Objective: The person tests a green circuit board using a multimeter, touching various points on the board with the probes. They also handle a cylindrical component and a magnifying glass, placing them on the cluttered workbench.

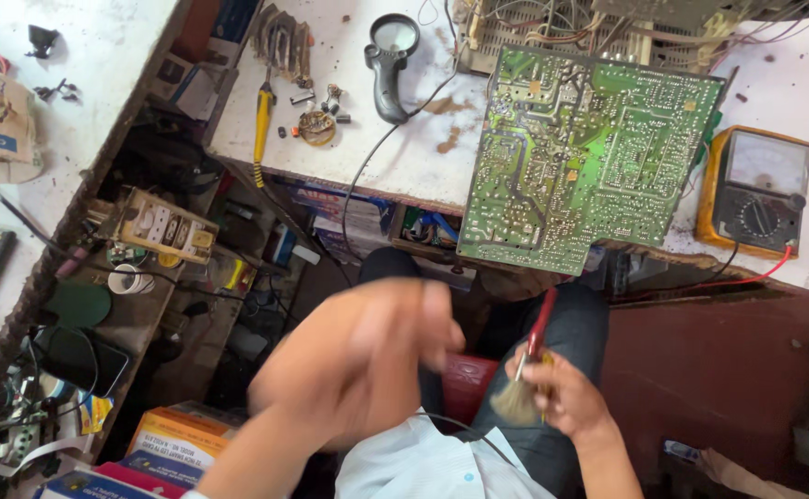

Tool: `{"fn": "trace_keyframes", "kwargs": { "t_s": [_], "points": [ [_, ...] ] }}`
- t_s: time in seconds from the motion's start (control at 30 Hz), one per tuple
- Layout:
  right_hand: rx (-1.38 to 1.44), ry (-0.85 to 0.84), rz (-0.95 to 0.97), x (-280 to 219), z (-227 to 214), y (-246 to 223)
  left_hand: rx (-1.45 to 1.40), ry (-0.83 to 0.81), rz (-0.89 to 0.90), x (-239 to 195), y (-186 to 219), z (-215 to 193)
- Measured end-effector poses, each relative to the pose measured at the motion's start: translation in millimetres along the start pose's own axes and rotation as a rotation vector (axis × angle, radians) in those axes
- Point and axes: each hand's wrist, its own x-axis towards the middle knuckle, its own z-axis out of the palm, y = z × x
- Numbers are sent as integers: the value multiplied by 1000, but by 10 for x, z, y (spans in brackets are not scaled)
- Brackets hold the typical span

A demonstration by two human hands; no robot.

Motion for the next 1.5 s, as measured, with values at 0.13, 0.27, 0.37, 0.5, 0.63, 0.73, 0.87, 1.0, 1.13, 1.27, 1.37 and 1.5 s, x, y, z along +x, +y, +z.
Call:
{"fn": "trace_keyframes", "kwargs": {
  "t_s": [0.13, 0.27, 0.37, 0.5, 0.63, 0.73, 0.87, 1.0, 1.13, 1.27, 1.37, 1.5],
  "points": [
    [-481, 63, -537, -364, 390, -246, 8, 52, -448, -159, -844, 335],
    [-683, 478, -1171, -370, 882, -842, -177, 42, -824, -606, -1389, 595],
    [-863, 924, -1321, -281, 1189, -1253, -296, 56, -817, -788, -1701, 753],
    [-1348, 1051, -1537, -28, 1642, -1384, -604, 173, -863, -748, -2080, 907],
    [-1205, 492, -1331, 291, 2153, -939, -668, 293, -778, -744, -2263, 1015],
    [-1001, 326, -1491, 330, 2160, -857, -688, 272, -689, -780, -2270, 1021],
    [-1073, 765, -1704, 164, 1751, -1251, -843, 221, -800, -725, -2273, 992],
    [-986, 1060, -1709, 244, 1603, -1536, -833, 217, -791, -728, -2291, 1009],
    [-1126, 294, -1464, 602, 2066, -971, -640, 229, -639, -784, -2378, 1059],
    [-1074, 286, -1479, 572, 2109, -813, -648, 240, -635, -783, -2397, 1076],
    [-1147, 783, -1767, 398, 1743, -1443, -832, 222, -742, -790, -2304, 1026],
    [-970, 921, -1618, 396, 1738, -1832, -847, 202, -735, -720, -2274, 1005]
  ]
}}
